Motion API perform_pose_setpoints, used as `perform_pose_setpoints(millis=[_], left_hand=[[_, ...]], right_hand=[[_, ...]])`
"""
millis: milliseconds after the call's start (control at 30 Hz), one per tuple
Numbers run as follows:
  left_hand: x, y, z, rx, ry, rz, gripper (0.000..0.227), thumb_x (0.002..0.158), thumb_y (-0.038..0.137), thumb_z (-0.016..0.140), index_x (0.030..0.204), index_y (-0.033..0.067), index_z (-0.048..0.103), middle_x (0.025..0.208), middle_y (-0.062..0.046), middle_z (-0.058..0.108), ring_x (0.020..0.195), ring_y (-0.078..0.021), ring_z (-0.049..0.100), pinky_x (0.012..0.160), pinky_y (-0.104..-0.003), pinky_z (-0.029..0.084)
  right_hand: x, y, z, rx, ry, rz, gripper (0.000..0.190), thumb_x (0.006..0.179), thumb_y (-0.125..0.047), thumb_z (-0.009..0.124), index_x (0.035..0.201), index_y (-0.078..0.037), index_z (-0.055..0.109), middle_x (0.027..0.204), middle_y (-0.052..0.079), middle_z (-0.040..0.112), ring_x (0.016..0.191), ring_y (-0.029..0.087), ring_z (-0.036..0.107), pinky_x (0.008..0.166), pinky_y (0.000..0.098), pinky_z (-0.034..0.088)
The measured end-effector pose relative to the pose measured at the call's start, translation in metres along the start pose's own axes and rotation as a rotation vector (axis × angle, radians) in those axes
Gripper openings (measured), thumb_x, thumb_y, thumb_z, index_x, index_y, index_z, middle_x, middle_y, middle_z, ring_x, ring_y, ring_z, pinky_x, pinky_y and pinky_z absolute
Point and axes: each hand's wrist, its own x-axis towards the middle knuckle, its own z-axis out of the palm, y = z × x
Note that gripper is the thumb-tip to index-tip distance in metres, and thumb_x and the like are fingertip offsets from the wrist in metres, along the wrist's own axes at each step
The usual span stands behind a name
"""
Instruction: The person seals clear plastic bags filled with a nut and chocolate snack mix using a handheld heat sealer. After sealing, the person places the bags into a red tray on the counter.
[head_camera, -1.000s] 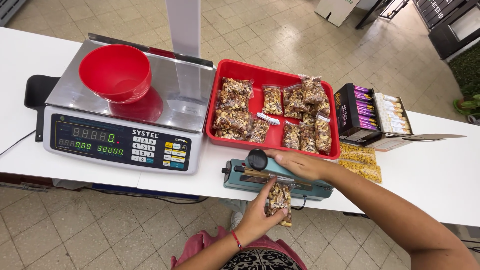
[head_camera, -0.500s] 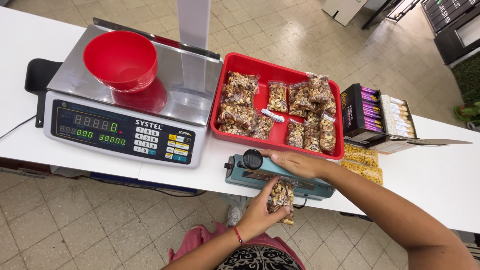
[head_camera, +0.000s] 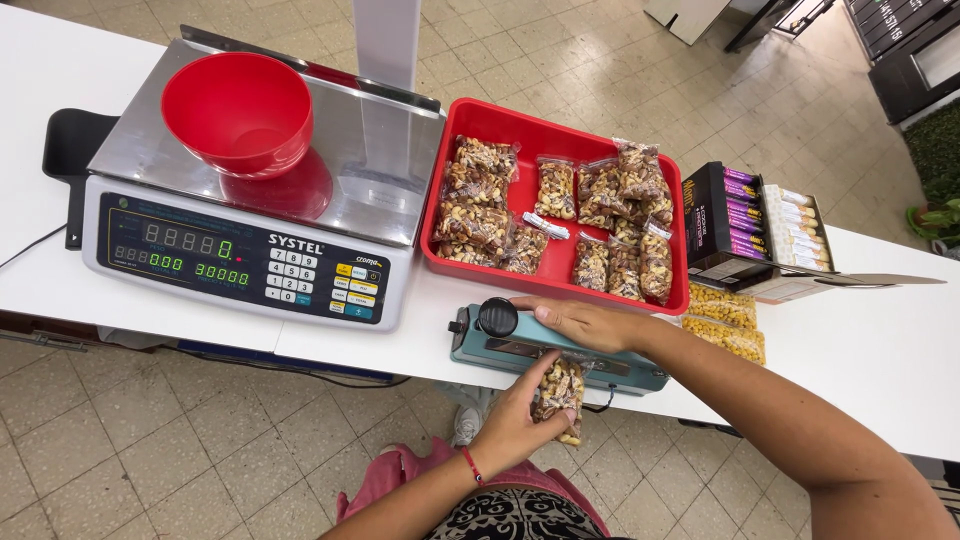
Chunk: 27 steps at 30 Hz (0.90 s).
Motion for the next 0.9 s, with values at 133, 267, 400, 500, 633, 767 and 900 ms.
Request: perform_pose_setpoints(millis=[133, 267, 400, 500, 633, 767, 900], left_hand=[[0.000, -0.003, 0.000, 0.010, 0.000, 0.033, 0.073, 0.083, 0.030, 0.065, 0.147, 0.0141, 0.034, 0.146, -0.011, 0.047, 0.132, -0.0232, 0.048, 0.109, -0.033, 0.035], [-0.002, 0.005, -0.003, 0.020, -0.025, 0.004, 0.072, 0.083, 0.030, 0.064, 0.147, 0.0167, 0.034, 0.147, -0.010, 0.046, 0.133, -0.0244, 0.046, 0.108, -0.036, 0.035], [-0.002, 0.002, -0.003, 0.019, -0.052, 0.058, 0.069, 0.083, 0.027, 0.064, 0.145, 0.0171, 0.036, 0.141, -0.014, 0.050, 0.128, -0.0277, 0.050, 0.106, -0.038, 0.038], [-0.002, 0.001, -0.008, 0.055, -0.105, 0.073, 0.071, 0.082, 0.029, 0.066, 0.146, 0.0183, 0.036, 0.141, -0.015, 0.048, 0.128, -0.0305, 0.050, 0.106, -0.045, 0.039], [-0.003, 0.005, -0.010, 0.047, -0.092, 0.083, 0.068, 0.079, 0.022, 0.065, 0.143, 0.0203, 0.041, 0.133, -0.012, 0.052, 0.124, -0.0282, 0.054, 0.105, -0.036, 0.039], [-0.001, 0.007, -0.018, 0.013, -0.173, 0.085, 0.068, 0.082, 0.019, 0.064, 0.145, 0.0164, 0.037, 0.143, -0.013, 0.047, 0.134, -0.0281, 0.045, 0.111, -0.039, 0.032], [0.000, 0.006, -0.023, -0.061, -0.211, 0.114, 0.067, 0.084, 0.011, 0.059, 0.147, 0.0122, 0.035, 0.148, -0.013, 0.043, 0.139, -0.0254, 0.038, 0.114, -0.036, 0.027]], right_hand=[[0.002, 0.005, 0.003, -0.021, 0.006, 0.000, 0.070, 0.096, -0.052, 0.017, 0.151, -0.010, 0.023, 0.160, 0.011, 0.022, 0.148, 0.024, 0.021, 0.119, 0.0380, 0.015], [0.002, -0.003, 0.004, -0.037, 0.028, -0.013, 0.070, 0.095, -0.053, 0.016, 0.152, -0.012, 0.022, 0.159, 0.012, 0.024, 0.147, 0.027, 0.024, 0.118, 0.0406, 0.018], [0.002, -0.005, 0.008, -0.125, 0.095, -0.014, 0.071, 0.094, -0.055, 0.014, 0.151, -0.014, 0.024, 0.157, 0.009, 0.031, 0.142, 0.027, 0.035, 0.113, 0.0416, 0.028], [0.005, -0.007, 0.010, -0.259, 0.141, 0.055, 0.071, 0.093, -0.058, 0.011, 0.151, -0.022, 0.026, 0.145, 0.015, 0.049, 0.128, 0.034, 0.052, 0.101, 0.0471, 0.041], [0.004, -0.007, 0.012, -0.285, 0.154, 0.097, 0.068, 0.093, -0.057, 0.012, 0.151, -0.024, 0.026, 0.143, 0.013, 0.050, 0.128, 0.033, 0.051, 0.098, 0.0457, 0.041], [0.004, -0.007, 0.010, -0.310, 0.171, 0.077, 0.067, 0.094, -0.055, 0.012, 0.152, -0.023, 0.026, 0.132, 0.017, 0.058, 0.117, 0.035, 0.057, 0.089, 0.0464, 0.045], [0.003, -0.010, 0.010, -0.332, 0.182, 0.076, 0.067, 0.095, -0.054, 0.013, 0.151, -0.020, 0.028, 0.133, 0.018, 0.056, 0.119, 0.035, 0.055, 0.091, 0.0469, 0.044]])
